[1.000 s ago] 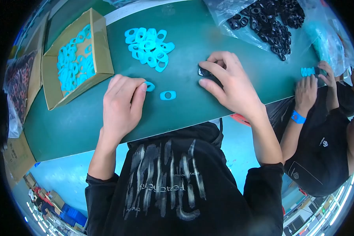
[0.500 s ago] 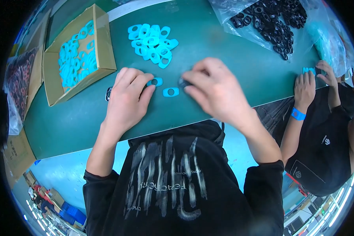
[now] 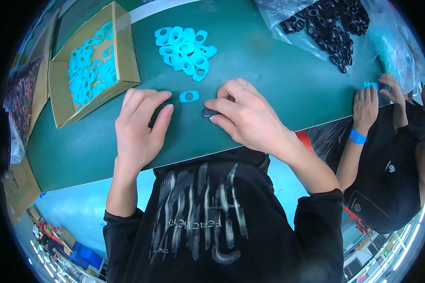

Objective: The person assembles small plastic components by hand, inserting black rings into blue oval frames on a production line.

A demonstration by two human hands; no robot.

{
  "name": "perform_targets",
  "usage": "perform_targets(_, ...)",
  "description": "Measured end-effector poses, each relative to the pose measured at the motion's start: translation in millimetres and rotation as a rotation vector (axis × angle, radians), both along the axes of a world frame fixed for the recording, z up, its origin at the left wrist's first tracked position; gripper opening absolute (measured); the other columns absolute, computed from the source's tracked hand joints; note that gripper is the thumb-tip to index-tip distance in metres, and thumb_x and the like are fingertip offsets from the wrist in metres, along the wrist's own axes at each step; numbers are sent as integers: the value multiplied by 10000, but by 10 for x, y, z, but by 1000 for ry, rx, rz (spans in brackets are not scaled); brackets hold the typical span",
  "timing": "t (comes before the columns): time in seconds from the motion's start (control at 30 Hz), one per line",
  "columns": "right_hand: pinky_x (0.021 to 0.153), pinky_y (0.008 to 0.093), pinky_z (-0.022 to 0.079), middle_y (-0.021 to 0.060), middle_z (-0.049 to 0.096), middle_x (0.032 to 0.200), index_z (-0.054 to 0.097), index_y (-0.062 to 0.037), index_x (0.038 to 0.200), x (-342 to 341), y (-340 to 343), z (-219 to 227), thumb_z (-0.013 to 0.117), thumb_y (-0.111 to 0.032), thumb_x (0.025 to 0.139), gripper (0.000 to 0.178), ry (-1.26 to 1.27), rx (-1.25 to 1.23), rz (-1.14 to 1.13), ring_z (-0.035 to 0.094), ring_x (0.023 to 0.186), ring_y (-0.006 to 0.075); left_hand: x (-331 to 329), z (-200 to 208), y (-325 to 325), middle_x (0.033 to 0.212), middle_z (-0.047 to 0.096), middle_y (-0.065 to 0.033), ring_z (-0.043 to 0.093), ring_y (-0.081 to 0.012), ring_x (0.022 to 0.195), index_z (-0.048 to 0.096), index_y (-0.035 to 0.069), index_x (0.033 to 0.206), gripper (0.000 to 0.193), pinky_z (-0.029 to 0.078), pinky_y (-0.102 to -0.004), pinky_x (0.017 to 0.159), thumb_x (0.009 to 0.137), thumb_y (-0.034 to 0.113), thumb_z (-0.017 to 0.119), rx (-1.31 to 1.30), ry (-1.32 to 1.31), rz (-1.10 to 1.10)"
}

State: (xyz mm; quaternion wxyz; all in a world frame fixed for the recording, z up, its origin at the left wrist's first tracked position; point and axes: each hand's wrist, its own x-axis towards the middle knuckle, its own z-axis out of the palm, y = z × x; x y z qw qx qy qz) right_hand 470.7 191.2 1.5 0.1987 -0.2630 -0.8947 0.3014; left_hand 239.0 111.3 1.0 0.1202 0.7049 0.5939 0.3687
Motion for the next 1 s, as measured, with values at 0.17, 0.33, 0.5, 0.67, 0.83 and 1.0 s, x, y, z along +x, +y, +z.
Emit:
perform_targets(0.17, 865, 377, 461, 74, 581, 948, 738, -48, 1082, 13, -22, 12, 822, -88, 755, 340, -46, 23, -21, 558, 912, 285, 127, 42, -6, 1004, 614, -111, 579, -315, 928, 694, 6, 1094, 319, 485, -415, 805, 785, 22, 775, -30, -13, -122)
perform_targets(0.33, 806, 335, 527, 75, 672, 1006, 725, -35, 1107, 187, 280, -38, 806, -153, 830, 312, 79, -59, -217, 638, 913, 204, 420, -23, -9, 1060, 576, -109, 539, -325, 1026, 670, 0, 1140, 364, 446, -432, 862, 786, 39, 743, -90, 76, -226)
perform_targets(0.5, 788, 348, 536, 106, 687, 1004, 733, -38, 1134, 753, 1293, -313, 764, -289, 882, 357, -24, 472, -734, 657, 873, 219, 308, 5, -101, 1000, 571, -106, 538, -314, 994, 686, 5, 1105, 336, 447, -417, 840, 770, -20, 694, -55, 166, -256)
perform_targets(0.67, 911, 405, 503, 138, 665, 1067, 717, -27, 1002, 709, 1217, -263, 763, -177, 874, 203, -53, 555, -596, 627, 1058, 309, -95, 182, -237, 1040, 596, -113, 542, -334, 1046, 692, 14, 1117, 348, 455, -433, 902, 771, 7, 730, -144, 277, -75)
perform_targets(0.83, 864, 356, 529, 126, 644, 1057, 692, -4, 968, 579, 594, -299, 778, -14, 816, 175, 16, 408, -537, 660, 984, 288, 110, 137, 25, 1001, 585, -108, 532, -329, 1016, 691, 12, 1083, 299, 453, -434, 865, 787, 30, 730, -37, 209, -58)
perform_targets(1.0, 798, 361, 531, 151, 600, 1134, 726, -22, 990, 491, 168, -206, 812, 3, 769, 238, 24, 325, -347, 619, 945, 275, 301, -21, 162, 941, 569, -102, 531, -315, 932, 676, 17, 1040, 289, 444, -428, 822, 765, 9, 762, -80, 259, -151)
